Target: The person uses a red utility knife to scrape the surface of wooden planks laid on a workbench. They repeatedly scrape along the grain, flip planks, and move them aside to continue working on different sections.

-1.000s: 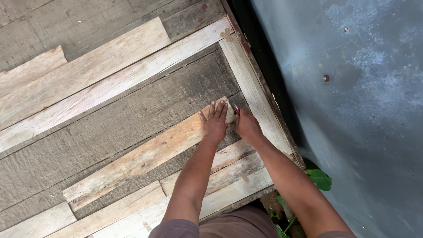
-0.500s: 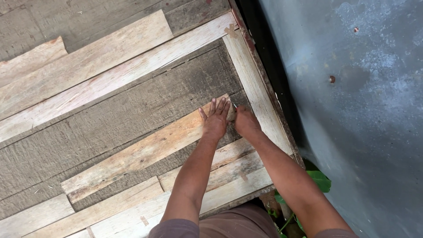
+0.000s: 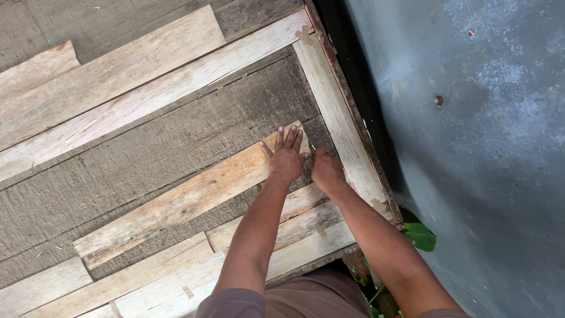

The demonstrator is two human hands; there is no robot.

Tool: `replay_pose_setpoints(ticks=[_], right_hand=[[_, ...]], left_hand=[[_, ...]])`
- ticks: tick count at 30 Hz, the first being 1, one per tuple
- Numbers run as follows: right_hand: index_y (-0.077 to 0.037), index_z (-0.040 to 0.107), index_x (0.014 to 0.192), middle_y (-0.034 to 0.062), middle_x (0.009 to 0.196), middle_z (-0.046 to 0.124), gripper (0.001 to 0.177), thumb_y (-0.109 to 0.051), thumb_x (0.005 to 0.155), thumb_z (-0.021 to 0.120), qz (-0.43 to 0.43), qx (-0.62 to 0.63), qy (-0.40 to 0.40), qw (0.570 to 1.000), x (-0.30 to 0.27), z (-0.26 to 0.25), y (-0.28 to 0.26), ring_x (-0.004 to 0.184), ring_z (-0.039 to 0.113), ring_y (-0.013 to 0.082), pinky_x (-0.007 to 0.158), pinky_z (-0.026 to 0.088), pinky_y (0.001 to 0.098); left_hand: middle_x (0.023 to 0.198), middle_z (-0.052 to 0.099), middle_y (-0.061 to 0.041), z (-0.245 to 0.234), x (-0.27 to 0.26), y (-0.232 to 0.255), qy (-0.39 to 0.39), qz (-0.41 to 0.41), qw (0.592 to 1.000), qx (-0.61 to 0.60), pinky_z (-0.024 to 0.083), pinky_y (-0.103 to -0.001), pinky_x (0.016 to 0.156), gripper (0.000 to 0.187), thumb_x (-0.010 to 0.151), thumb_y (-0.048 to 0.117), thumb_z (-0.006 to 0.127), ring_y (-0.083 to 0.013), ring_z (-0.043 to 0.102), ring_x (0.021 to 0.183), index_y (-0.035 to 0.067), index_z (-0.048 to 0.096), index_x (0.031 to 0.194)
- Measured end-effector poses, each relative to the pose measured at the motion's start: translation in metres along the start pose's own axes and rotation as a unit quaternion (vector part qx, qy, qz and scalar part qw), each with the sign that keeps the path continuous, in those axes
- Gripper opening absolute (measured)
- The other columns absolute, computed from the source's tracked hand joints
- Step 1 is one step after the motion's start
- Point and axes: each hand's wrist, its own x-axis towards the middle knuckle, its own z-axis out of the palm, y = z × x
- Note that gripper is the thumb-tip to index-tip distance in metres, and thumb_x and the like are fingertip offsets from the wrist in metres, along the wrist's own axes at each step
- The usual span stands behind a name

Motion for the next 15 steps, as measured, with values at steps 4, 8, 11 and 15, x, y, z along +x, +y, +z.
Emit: replay_pose_setpoints(ticks=[4,8,11,15], right_hand=[[0.011,0.033,0.149,0.0299,0.111,0.068,0.053,-0.014,0.105,0.045,-0.013,-0.035,0.014,0.999,0.020,0.021,0.019,0.081,0.074,0.0348,0.053,0.062,0.0429],[0.011,0.032,0.150,0.0319,0.113,0.067,0.053,-0.014,0.105,0.044,-0.011,-0.016,0.007,1.000,0.005,0.017,0.016,0.084,0.074,0.0383,0.055,0.063,0.0459],[0.012,0.030,0.151,0.0320,0.115,0.066,0.054,-0.015,0.106,0.041,-0.004,0.001,-0.003,1.000,-0.012,0.008,0.008,0.088,0.073,0.0393,0.058,0.063,0.0479],[0.010,0.029,0.152,0.0304,0.118,0.064,0.053,-0.017,0.107,0.036,0.007,0.007,-0.014,1.000,-0.016,0.001,0.006,0.093,0.073,0.0382,0.062,0.063,0.0484]], left_hand=[[0.176,-0.004,0.011,0.001,0.002,0.008,0.014,-0.018,1.000,-0.021,0.001,-0.084,0.118,0.068,0.111,0.049,0.038,-0.0283,-0.011,0.161,0.031,0.008,0.168],[0.176,-0.001,0.009,0.005,0.000,0.012,0.027,-0.041,0.998,-0.027,0.004,-0.086,0.117,0.067,0.111,0.047,0.039,-0.0299,-0.008,0.161,0.030,0.010,0.168],[0.176,0.001,0.009,0.006,0.002,0.017,0.033,-0.047,0.997,-0.045,0.005,-0.088,0.115,0.069,0.109,0.046,0.044,-0.0304,-0.008,0.161,0.029,0.013,0.168],[0.176,0.002,0.010,0.005,0.004,0.020,0.051,-0.057,0.995,-0.062,0.007,-0.090,0.113,0.071,0.106,0.044,0.048,-0.0307,-0.008,0.161,0.030,0.015,0.168]])
